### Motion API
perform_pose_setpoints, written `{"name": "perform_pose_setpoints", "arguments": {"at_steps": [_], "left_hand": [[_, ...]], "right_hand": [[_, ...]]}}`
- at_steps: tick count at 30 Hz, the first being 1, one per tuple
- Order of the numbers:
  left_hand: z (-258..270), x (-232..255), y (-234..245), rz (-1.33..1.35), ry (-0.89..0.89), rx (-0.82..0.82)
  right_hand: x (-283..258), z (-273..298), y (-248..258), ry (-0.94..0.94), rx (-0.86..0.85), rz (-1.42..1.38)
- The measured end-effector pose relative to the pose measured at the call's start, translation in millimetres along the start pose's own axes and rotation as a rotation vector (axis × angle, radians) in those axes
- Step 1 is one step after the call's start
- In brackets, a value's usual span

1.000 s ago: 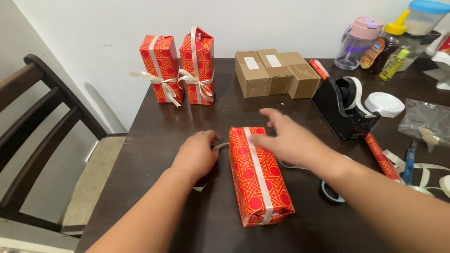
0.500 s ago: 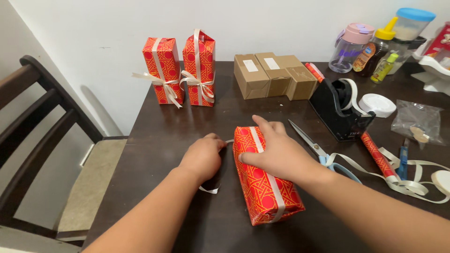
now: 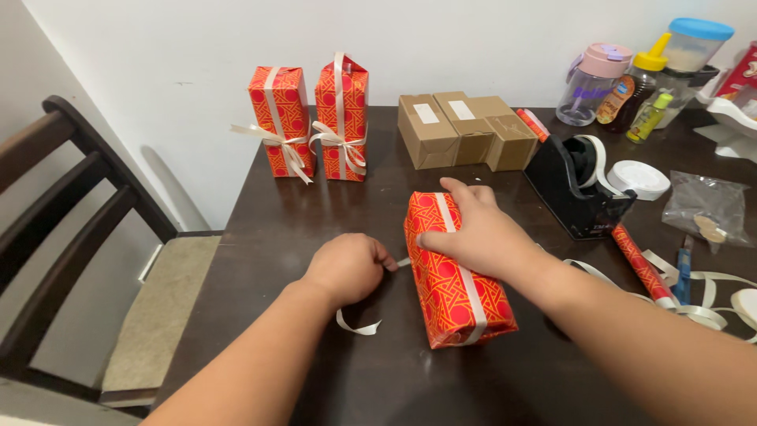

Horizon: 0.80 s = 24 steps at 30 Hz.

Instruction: The person wraps a small rectangular box in red patterned paper, secures it with tape, then ties a white ribbon around it and forms a bow. They repeat the process for a second box, then arrange the finished gifts on the table.

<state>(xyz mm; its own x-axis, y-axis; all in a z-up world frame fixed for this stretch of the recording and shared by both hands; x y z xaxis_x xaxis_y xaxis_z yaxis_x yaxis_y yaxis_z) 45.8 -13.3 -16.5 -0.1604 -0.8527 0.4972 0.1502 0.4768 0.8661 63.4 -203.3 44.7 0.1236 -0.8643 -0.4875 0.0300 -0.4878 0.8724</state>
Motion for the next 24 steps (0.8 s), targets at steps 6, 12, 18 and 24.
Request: {"name": "perform_pose_setpoints", "arguments": {"at_steps": [6,12,18,24], "left_hand": [[2.6,-16.2,1.8,0.334,0.117,0.014],[-6.1,-37.2,-5.7,0.375,0.136,0.003],[-18.2,-54.6,-9.2,0.388,0.170,-0.039],[-20.8,-55.6,-6.5,0.419,0.190,-0.036]], "right_hand": [[7.7,-16.0,-12.0,-0.053,-0.070,0.051],[65.0,-44.8,-9.2,-0.079,-0.004,-0.222],[124.9,-56.1,-20.3,0.015,-0.196,0.195],[132.1,-42.6,-41.6,0.105,-0.164,0.185]]}}
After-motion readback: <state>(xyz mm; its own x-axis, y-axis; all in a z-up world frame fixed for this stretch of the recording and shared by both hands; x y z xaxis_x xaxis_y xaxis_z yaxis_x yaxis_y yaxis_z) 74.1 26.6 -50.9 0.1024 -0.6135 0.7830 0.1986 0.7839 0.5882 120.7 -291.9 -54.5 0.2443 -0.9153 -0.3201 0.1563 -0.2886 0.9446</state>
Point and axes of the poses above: each hand's wrist, its own z-axis away from the middle knuckle, its own y-axis out of the back of the hand, x = y × z, the point moved 4 cm from there along -z, towards the middle knuckle, and after that the axes turned 4 degrees about -y, right-handed, at the moved point
